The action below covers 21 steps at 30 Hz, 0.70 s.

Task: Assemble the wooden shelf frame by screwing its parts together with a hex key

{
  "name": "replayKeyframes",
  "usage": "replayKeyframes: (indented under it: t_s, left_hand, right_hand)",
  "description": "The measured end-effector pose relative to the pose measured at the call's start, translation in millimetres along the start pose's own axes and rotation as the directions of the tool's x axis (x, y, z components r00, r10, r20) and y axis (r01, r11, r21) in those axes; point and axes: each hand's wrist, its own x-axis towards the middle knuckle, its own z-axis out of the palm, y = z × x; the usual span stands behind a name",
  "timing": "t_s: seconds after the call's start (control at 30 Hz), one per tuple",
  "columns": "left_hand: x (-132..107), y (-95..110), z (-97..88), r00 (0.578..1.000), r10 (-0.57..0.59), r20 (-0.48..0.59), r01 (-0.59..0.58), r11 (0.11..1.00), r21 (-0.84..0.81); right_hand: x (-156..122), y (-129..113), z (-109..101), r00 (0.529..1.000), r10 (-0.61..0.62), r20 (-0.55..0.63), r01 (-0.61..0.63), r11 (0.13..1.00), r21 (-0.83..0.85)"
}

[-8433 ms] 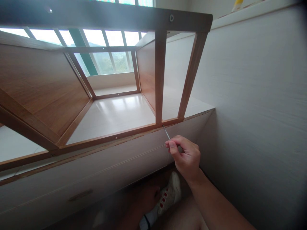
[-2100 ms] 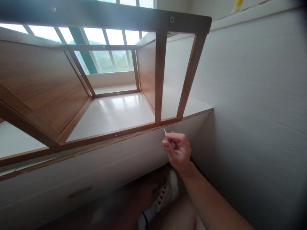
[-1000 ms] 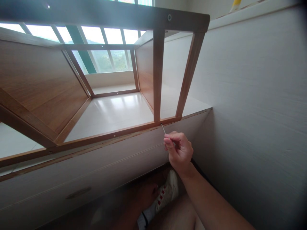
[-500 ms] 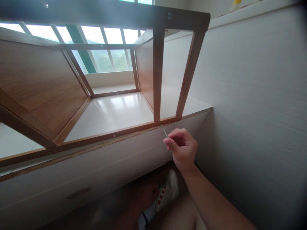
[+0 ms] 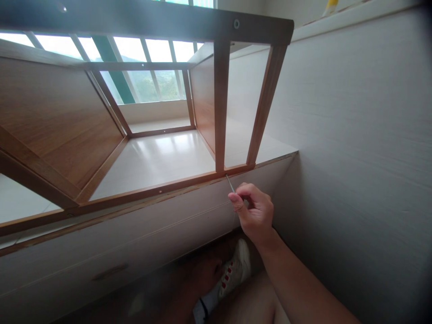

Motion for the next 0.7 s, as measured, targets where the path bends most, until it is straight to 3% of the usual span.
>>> replayKeyframes:
  t_s: [0.2, 0.33, 0.5, 0.7]
  left_hand:
    - [0.0, 1.7, -1.1, 1.000, -0.006, -0.007, 0.006, 1.000, -0.001]
    - [-0.6, 2.7, -1.7, 1.000, -0.004, 0.003, 0.004, 1.000, -0.009]
    - [-1.4, 2.8, -2.3, 1.000, -0.006, -0.003, 0.006, 1.000, -0.003]
    - [-1.7, 3.6, -2.8, 1.000, 0.002, -0.010, -0.002, 1.000, 0.005]
  right_hand:
    - [-2.7, -0.5, -0.4, 0.999, 0.053, 0.012, -0.053, 0.998, -0.016]
    - [-3.2, -1.5, 3.0, 0.986, 0.165, -0.008, -0.163, 0.981, 0.102]
    - [-0.3, -2.6, 7.1, 0.950, 0.311, -0.034, -0.278, 0.891, 0.359]
    - [1.3, -3.2, 7.0, 0.911, 0.406, 0.072, -0.385, 0.776, 0.500]
